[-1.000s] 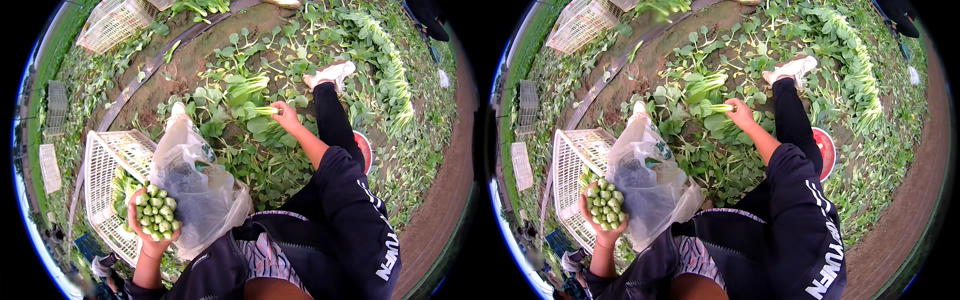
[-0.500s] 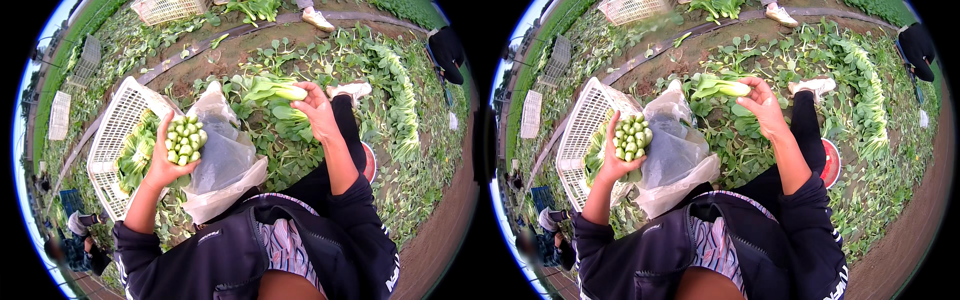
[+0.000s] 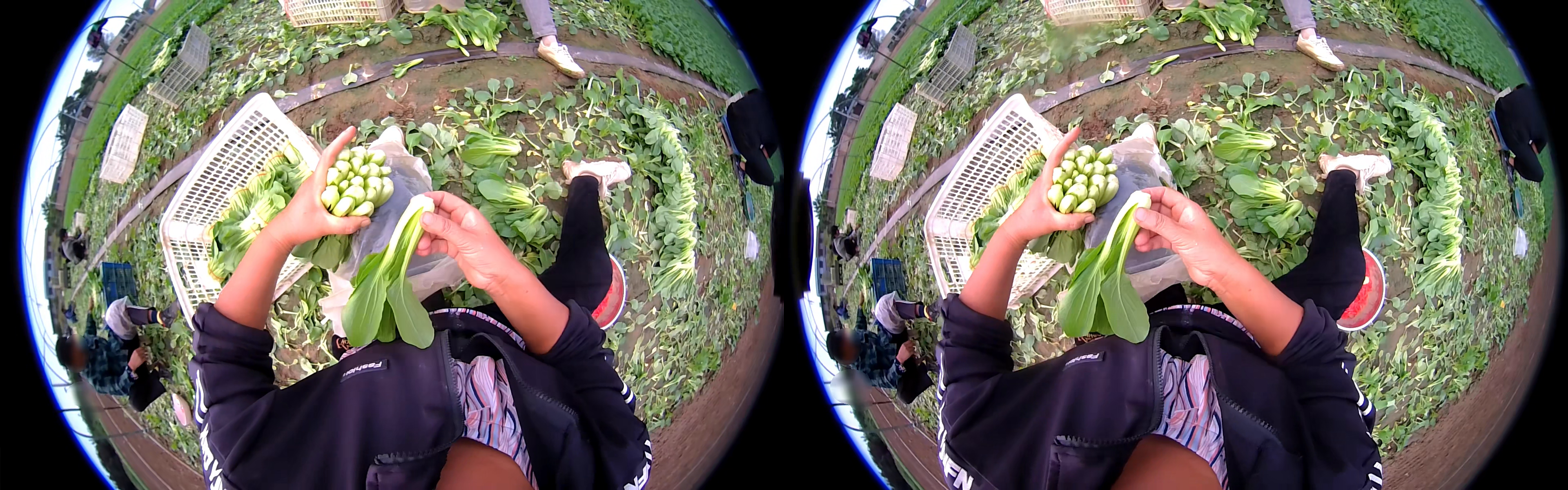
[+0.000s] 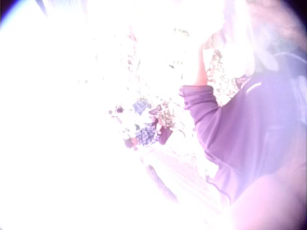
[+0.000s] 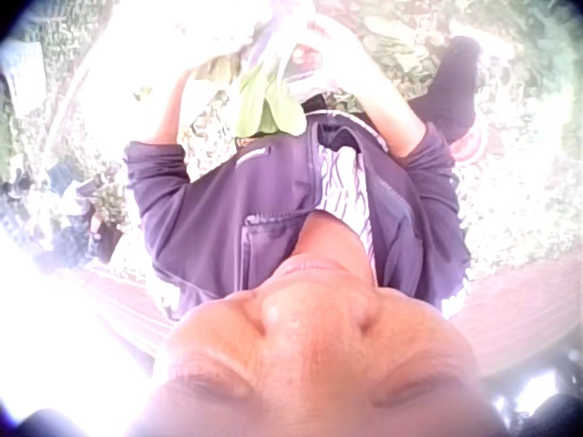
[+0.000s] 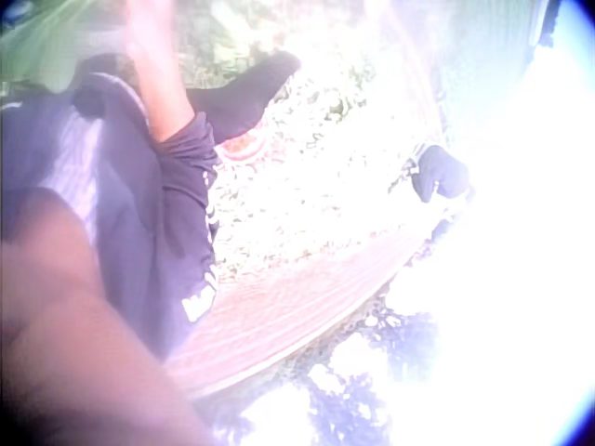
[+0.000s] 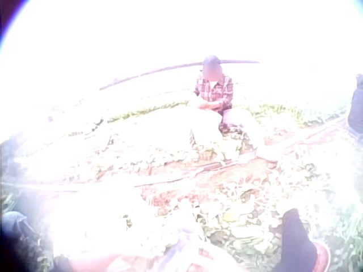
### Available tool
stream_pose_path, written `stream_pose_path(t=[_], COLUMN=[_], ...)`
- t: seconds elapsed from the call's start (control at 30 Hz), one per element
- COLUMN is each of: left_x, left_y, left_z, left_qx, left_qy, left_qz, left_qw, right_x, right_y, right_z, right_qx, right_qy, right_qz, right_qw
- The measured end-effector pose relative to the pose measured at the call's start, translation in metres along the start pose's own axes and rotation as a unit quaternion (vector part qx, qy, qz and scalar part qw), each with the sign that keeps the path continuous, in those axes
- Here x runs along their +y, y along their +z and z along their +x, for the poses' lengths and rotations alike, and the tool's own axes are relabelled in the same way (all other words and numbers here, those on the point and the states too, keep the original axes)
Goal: The person harvests bok choy by hand, gathers the heads into a bundle, and secures them with a rubber band. The person then places the tied bundle into a white plastic crate. The person repeats this process multiple times.
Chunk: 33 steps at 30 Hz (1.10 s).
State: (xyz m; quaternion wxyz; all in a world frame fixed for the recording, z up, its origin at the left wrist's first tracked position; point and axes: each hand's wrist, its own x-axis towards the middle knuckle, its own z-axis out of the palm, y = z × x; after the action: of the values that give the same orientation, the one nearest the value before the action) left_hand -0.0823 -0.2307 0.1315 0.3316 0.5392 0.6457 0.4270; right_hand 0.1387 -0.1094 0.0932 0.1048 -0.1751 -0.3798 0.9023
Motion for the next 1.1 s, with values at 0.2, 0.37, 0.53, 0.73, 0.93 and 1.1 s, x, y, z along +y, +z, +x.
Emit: stream_pose_path(t=[0.2, 0.37, 0.53, 0.73, 0.93, 1.1], left_x=[0.020, 0.031, 0.034, 0.032, 0.048, 0.034], left_y=[-0.015, -0.029, -0.033, -0.031, -0.026, 0.020], left_z=[0.013, 0.030, 0.047, 0.047, 0.054, 0.009], left_qx=[-0.074, -0.156, -0.220, -0.213, -0.256, -0.012], left_qy=[-0.072, -0.107, -0.137, -0.092, -0.052, 0.068], left_qz=[-0.045, -0.045, -0.060, 0.021, 0.144, 0.264], left_qw=[0.994, 0.981, 0.964, 0.972, 0.954, 0.962], right_x=[0.032, 0.036, 0.039, 0.043, 0.042, 0.012], right_y=[0.018, 0.021, 0.021, 0.024, 0.026, -0.016], right_z=[0.035, 0.046, 0.038, 0.047, 0.044, 0.027], right_qx=[0.063, 0.111, 0.100, 0.112, 0.111, 0.062], right_qy=[-0.145, -0.193, -0.189, -0.188, -0.242, -0.322], right_qz=[-0.184, -0.270, -0.266, -0.146, -0.186, -0.566], right_qw=[0.970, 0.937, 0.940, 0.965, 0.946, 0.757])
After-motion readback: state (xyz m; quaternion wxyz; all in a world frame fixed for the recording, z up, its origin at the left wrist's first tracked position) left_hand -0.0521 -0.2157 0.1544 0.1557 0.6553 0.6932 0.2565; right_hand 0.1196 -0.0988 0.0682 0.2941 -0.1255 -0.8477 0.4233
